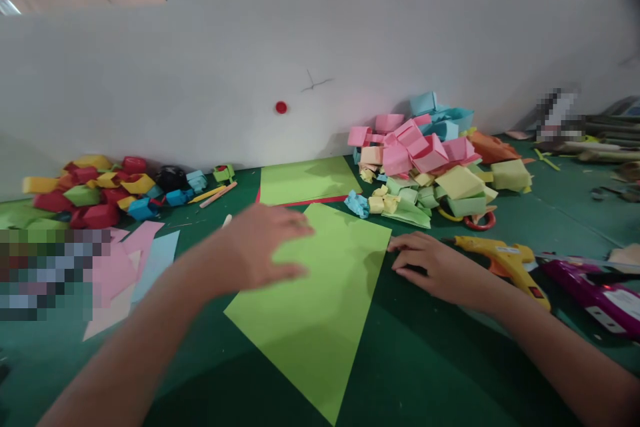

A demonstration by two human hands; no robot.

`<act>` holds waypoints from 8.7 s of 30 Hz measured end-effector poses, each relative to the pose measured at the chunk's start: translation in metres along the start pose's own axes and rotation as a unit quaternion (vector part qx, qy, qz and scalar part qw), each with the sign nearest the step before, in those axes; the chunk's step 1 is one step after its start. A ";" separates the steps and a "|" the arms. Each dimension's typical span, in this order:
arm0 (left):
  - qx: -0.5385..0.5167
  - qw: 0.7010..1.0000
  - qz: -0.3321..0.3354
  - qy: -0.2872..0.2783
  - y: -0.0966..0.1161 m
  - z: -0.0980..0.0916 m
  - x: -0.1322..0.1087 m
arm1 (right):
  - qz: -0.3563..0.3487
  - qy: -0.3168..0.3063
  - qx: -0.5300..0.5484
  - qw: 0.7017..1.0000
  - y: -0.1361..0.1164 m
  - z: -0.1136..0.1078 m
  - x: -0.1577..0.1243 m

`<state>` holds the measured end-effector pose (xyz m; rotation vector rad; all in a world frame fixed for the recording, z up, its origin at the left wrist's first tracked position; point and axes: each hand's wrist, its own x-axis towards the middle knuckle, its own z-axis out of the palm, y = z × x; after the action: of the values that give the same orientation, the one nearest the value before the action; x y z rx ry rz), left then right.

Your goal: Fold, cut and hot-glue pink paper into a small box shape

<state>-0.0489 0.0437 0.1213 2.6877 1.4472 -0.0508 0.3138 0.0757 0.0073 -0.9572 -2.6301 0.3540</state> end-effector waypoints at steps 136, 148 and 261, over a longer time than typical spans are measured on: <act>-0.018 0.997 -0.069 0.029 0.089 0.135 -0.069 | -0.034 -0.059 -0.021 0.997 -0.125 0.064 0.006; -0.059 0.997 -0.052 -0.020 0.086 0.124 -0.070 | -0.041 -0.059 -0.036 0.997 -0.125 0.063 0.004; 0.119 0.978 -0.083 0.147 0.074 0.138 -0.150 | -0.043 -0.054 -0.081 0.994 -0.127 0.060 0.006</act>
<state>-0.0685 -0.1343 -0.0005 2.8497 1.8591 0.1814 0.2132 -0.0223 -0.0036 -0.8912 -2.8238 0.1776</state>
